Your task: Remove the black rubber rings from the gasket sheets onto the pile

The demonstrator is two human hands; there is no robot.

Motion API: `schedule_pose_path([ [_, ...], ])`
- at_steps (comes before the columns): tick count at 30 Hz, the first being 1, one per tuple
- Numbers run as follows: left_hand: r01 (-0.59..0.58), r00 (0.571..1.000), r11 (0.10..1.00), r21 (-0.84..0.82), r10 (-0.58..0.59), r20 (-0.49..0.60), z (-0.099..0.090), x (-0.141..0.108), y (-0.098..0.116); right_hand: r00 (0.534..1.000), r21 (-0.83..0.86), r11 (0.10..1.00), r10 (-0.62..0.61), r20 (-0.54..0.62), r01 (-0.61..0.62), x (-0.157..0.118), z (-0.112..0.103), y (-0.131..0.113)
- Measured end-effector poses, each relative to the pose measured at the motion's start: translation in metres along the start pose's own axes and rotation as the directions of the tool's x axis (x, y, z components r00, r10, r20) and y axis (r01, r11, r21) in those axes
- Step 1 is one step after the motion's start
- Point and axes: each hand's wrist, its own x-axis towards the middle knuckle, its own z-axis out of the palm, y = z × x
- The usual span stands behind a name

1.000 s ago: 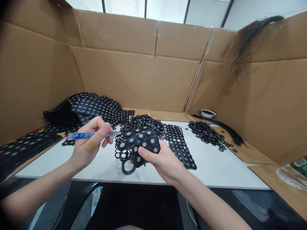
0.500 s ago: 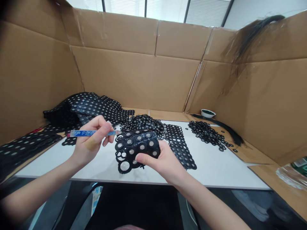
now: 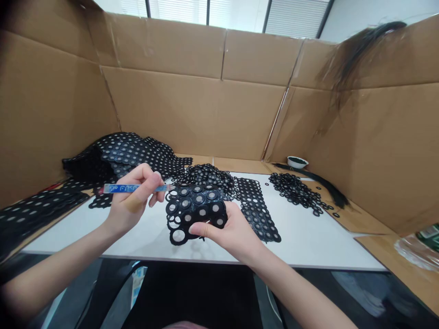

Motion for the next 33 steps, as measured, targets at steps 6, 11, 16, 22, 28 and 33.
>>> schedule_pose_path([
  [6,-0.004,1.0,1.0,-0.004,0.004,0.003,0.002,0.001,-0.001,1.0,-0.026,0.999,0.026,-0.015,-0.026,0.001,-0.001,0.005],
  [11,0.007,1.0,1.0,-0.007,-0.007,-0.001,0.001,0.002,-0.003,0.998,-0.035,0.998,-0.045,0.037,0.047,0.002,0.0,0.004],
  [16,0.043,0.999,0.998,-0.037,-0.042,0.034,-0.001,0.006,-0.007,0.997,0.014,0.999,-0.05,0.053,0.049,0.003,0.001,0.004],
  [22,0.113,0.991,0.989,-0.1,-0.104,0.083,-0.003,0.011,-0.014,0.997,0.154,0.988,-0.006,0.075,-0.006,0.006,0.003,0.008],
  [28,0.111,0.991,0.988,-0.11,-0.102,0.087,-0.003,0.008,-0.014,0.999,0.122,0.993,-0.001,0.046,-0.005,0.009,0.001,0.012],
  [33,0.164,0.983,0.978,-0.131,-0.151,0.106,-0.006,0.01,-0.015,0.998,0.065,0.997,-0.049,0.038,0.046,0.01,-0.002,0.017],
])
